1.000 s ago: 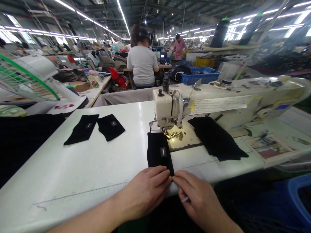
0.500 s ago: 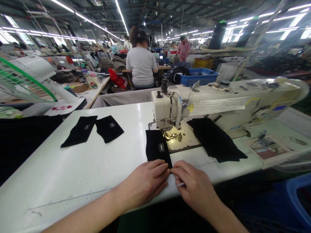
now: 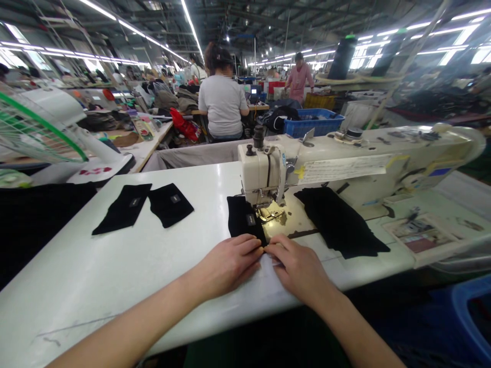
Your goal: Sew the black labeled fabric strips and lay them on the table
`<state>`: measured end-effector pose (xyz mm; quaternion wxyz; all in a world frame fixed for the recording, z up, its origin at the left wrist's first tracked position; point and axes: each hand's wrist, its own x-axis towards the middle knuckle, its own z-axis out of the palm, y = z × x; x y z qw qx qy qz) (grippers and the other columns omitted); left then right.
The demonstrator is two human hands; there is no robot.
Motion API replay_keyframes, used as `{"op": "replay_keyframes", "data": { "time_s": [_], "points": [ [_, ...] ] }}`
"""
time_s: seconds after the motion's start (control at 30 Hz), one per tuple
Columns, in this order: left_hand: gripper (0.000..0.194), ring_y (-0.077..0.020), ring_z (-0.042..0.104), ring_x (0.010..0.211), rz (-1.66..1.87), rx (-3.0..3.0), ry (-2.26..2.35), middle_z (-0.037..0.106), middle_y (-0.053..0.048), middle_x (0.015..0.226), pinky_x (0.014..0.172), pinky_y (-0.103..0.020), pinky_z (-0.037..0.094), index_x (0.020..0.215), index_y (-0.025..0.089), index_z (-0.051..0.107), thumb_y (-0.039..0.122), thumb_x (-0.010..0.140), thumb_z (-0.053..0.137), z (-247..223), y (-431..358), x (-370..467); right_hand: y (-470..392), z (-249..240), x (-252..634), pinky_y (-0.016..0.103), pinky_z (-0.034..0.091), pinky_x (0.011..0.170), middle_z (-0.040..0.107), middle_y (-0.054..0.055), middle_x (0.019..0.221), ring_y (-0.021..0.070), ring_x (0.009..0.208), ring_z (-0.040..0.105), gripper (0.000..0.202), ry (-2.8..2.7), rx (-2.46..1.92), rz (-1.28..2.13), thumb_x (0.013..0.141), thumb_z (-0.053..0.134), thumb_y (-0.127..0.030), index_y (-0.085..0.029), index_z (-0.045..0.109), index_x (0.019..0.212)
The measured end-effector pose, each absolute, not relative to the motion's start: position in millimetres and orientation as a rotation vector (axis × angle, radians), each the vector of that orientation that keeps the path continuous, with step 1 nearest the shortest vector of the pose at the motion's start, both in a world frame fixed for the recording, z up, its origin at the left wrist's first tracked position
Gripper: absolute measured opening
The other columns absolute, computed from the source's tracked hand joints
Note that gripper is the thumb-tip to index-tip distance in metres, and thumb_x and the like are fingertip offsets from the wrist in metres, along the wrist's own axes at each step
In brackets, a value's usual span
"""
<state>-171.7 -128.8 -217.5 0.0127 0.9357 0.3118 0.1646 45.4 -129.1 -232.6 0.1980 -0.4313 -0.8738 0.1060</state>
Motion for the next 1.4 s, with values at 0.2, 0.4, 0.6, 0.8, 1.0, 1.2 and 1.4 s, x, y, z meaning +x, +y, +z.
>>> {"op": "replay_keyframes", "data": {
  "time_s": [0.2, 0.4, 0.6, 0.8, 1.0, 1.2, 1.4],
  "points": [
    [0.027, -0.0260, 0.063, 0.113, 0.509, 2.918, 0.979, 0.068, -0.013, 0.117, 0.094, -0.040, 0.060, 0.118, 0.013, 0.066, 0.024, 0.102, 0.048, -218, -115, -176, -119, -230, 41, 0.029, 0.052, 0.070, 0.068, 0.005, 0.108, 0.0199, 0.088, 0.068, 0.032, -2.481, -1.241, 0.266, 0.084, 0.057, -0.006, -0.020, 0.070, 0.110],
    [0.028, -0.0261, 0.063, 0.113, 0.514, 2.891, 0.996, 0.067, -0.014, 0.120, 0.096, -0.041, 0.059, 0.119, 0.013, 0.067, 0.024, 0.101, 0.048, -220, -101, -183, -129, -222, 61, 0.028, 0.050, 0.062, 0.070, 0.006, 0.108, 0.0176, 0.079, 0.070, 0.032, -2.279, -1.190, 0.003, 0.087, 0.050, -0.006, -0.018, 0.068, 0.110],
    [0.030, -0.0250, 0.064, 0.112, 0.540, 2.867, 1.028, 0.067, -0.013, 0.118, 0.095, -0.040, 0.058, 0.117, 0.014, 0.070, 0.026, 0.102, 0.046, -221, -88, -186, -152, -199, 109, 0.026, 0.051, 0.053, 0.066, 0.010, 0.119, 0.0183, 0.084, 0.071, 0.034, -2.212, -1.403, -0.375, 0.103, 0.042, -0.037, -0.017, 0.065, 0.118],
    [0.032, -0.0254, 0.064, 0.109, 0.525, 2.879, 1.028, 0.067, -0.014, 0.117, 0.094, -0.041, 0.058, 0.116, 0.012, 0.070, 0.028, 0.102, 0.046, -222, -74, -189, -158, -201, 152, 0.027, 0.045, 0.036, 0.064, 0.010, 0.126, 0.0140, 0.061, 0.068, 0.050, -2.278, -1.559, -0.671, 0.104, 0.029, -0.045, -0.013, 0.062, 0.125],
    [0.030, -0.0246, 0.064, 0.107, 0.523, 2.875, 1.019, 0.068, -0.013, 0.114, 0.095, -0.040, 0.057, 0.113, 0.014, 0.071, 0.027, 0.102, 0.047, -217, -61, -193, -152, -204, 167, 0.029, 0.050, 0.044, 0.070, 0.006, 0.115, 0.0167, 0.071, 0.073, 0.040, -2.271, -1.542, -0.602, 0.103, 0.032, -0.034, -0.017, 0.068, 0.109],
    [0.030, -0.0241, 0.063, 0.107, 0.509, 2.862, 1.029, 0.067, -0.013, 0.115, 0.096, -0.040, 0.056, 0.114, 0.014, 0.070, 0.026, 0.102, 0.045, -217, -51, -195, -150, -203, 170, 0.030, 0.049, 0.046, 0.072, 0.003, 0.109, 0.0165, 0.070, 0.073, 0.040, -2.265, -1.496, -0.562, 0.104, 0.032, -0.037, -0.019, 0.068, 0.105],
    [0.032, -0.0240, 0.064, 0.106, 0.499, 2.880, 1.085, 0.066, -0.013, 0.115, 0.095, -0.039, 0.057, 0.115, 0.014, 0.070, 0.027, 0.103, 0.043, -218, -52, -194, -149, -201, 176, 0.029, 0.049, 0.057, 0.074, 0.002, 0.109, 0.0163, 0.076, 0.073, 0.032, -2.246, -1.414, -0.567, 0.105, 0.040, -0.039, -0.021, 0.065, 0.113]
  ]
}}
